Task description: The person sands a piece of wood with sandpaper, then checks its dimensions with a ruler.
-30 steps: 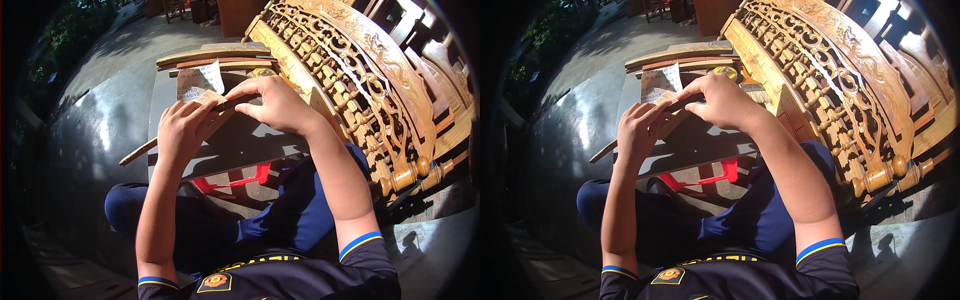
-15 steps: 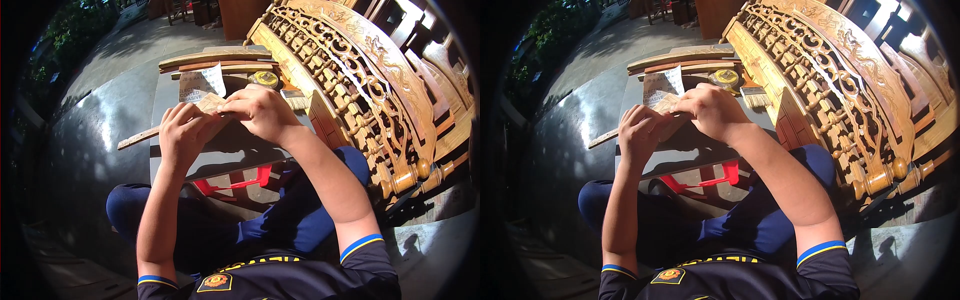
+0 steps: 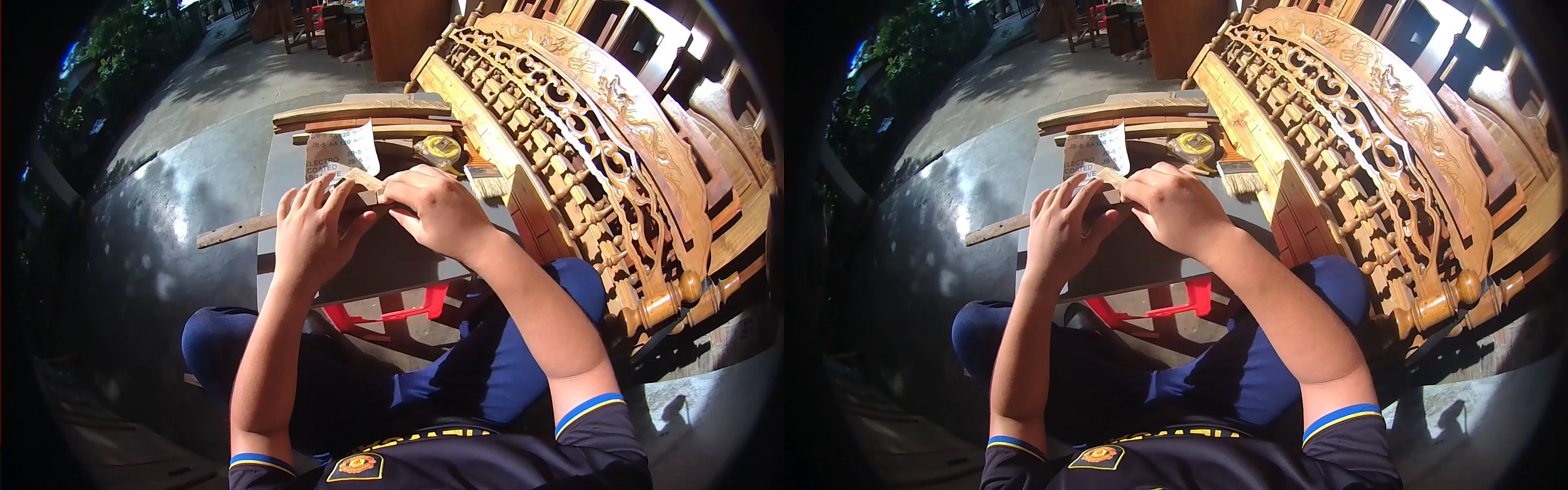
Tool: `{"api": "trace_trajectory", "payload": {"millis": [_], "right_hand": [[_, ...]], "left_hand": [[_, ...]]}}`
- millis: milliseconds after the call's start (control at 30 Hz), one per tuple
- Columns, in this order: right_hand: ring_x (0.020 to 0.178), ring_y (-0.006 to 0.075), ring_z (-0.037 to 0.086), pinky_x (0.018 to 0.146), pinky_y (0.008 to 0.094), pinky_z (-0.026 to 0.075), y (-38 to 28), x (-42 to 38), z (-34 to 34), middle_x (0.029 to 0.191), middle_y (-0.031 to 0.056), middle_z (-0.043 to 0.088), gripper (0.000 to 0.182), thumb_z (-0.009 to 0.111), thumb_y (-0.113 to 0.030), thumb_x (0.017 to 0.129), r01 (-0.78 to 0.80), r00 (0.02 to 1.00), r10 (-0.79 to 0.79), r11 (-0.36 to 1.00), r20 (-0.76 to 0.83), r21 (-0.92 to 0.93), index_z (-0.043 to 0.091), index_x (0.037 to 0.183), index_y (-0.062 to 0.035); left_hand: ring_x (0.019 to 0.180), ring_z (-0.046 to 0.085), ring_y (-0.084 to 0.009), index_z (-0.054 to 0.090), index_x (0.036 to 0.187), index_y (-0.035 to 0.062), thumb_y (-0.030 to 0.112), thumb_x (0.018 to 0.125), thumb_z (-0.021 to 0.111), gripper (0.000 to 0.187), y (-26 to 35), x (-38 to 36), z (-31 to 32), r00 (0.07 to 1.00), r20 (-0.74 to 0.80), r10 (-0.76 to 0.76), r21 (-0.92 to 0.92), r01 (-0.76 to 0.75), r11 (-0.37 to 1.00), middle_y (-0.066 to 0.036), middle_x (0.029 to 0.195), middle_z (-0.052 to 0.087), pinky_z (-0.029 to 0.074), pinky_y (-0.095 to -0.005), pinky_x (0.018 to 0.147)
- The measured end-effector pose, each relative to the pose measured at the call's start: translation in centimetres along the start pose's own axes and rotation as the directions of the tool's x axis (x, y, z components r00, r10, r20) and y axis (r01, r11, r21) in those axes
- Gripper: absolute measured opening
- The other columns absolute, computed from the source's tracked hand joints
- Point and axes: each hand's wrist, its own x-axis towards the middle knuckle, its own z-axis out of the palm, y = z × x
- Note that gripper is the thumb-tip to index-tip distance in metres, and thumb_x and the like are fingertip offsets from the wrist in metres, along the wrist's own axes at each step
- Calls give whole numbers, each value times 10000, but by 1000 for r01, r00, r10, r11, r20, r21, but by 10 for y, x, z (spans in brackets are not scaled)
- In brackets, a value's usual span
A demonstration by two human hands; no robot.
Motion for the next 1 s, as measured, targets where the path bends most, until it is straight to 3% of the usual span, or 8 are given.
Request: {"api": "trace_trajectory", "payload": {"millis": [33, 133, 233, 333, 433, 733, 933, 1000], "right_hand": [[1057, 296, 698, 938, 415, 578, -1, -1, 0, 1084, 69, 753, 258, 788, -85, 869, -11, 1000, 11, 1000, 3, 1, 721, 1118, -94], [1166, 322, 688, 1036, 429, 551, -6, -1, -5, 1238, 97, 742, 243, 787, -82, 877, -67, 993, 63, 997, 96, 39, 727, 1111, -55], [1188, 326, 681, 1054, 434, 545, -9, -1, -4, 1258, 104, 738, 250, 777, -84, 885, -58, 994, 53, 997, 98, 48, 729, 1130, -60], [1195, 330, 683, 1060, 436, 543, -11, -1, -5, 1260, 111, 738, 248, 766, -77, 891, -59, 993, 53, 997, 108, 47, 733, 1137, -61], [1203, 331, 685, 1068, 434, 542, -11, -1, -5, 1265, 113, 739, 268, 766, -60, 872, -79, 991, 71, 995, 116, 60, 737, 1138, -59], [1222, 327, 686, 1086, 424, 545, -13, 1, -9, 1264, 112, 741, 310, 765, -30, 829, -118, 981, 101, 989, 165, 91, 740, 1137, -66], [1134, 343, 707, 1018, 441, 560, -18, 4, -13, 1166, 127, 751, 291, 749, -31, 839, -162, 969, 136, 980, 205, 117, 705, 1123, -77], [1106, 348, 710, 1000, 446, 561, -16, 3, -10, 1138, 131, 750, 283, 740, -32, 844, -134, 980, 112, 983, 164, 126, 696, 1119, -81]], "left_hand": [[1378, 591, -369, 647, 1455, 140, 608, 974, 700, 673, 3, 0, 2, 1000, -2, -26, 22, 26, 999, -196, 1488, 627, 376, -551, 1203], [1368, 600, -381, 622, 1491, 132, 677, 900, 745, 814, 2, 0, 5, 998, -1, -64, 92, 64, 994, -218, 1488, 618, 384, -555, 1188], [1301, 637, -382, 603, 1516, 126, 721, 837, 777, 919, 2, 3, 1, 996, 8, -86, 152, 84, 985, -216, 1403, 674, 423, -532, 1116], [1212, 673, -356, 606, 1509, 127, 708, 819, 800, 922, 7, 10, -15, 957, 218, -192, 76, 179, 981, -169, 1287, 737, 446, -500, 1021], [1149, 686, -328, 611, 1503, 138, 670, 798, 837, 912, 0, 7, -11, 979, 170, -115, 35, 110, 993, -118, 1197, 770, 446, -479, 957], [1358, 622, -336, 583, 1541, 140, 426, 780, 900, 872, -4, 10, -46, 901, 423, -101, -113, 163, 980, -121, 1469, 682, 441, -495, 1133], [1296, 641, -298, 540, 1568, 164, 488, 817, 871, 883, -12, 5, -41, 930, 367, 1, -98, 38, 994, -97, 1361, 687, 488, -468, 1059], [1303, 627, -310, 540, 1559, 155, 455, 816, 875, 869, -10, 5, -42, 926, 377, -35, -95, 76, 993, -97, 1331, 689, 470, -473, 1095]]}}
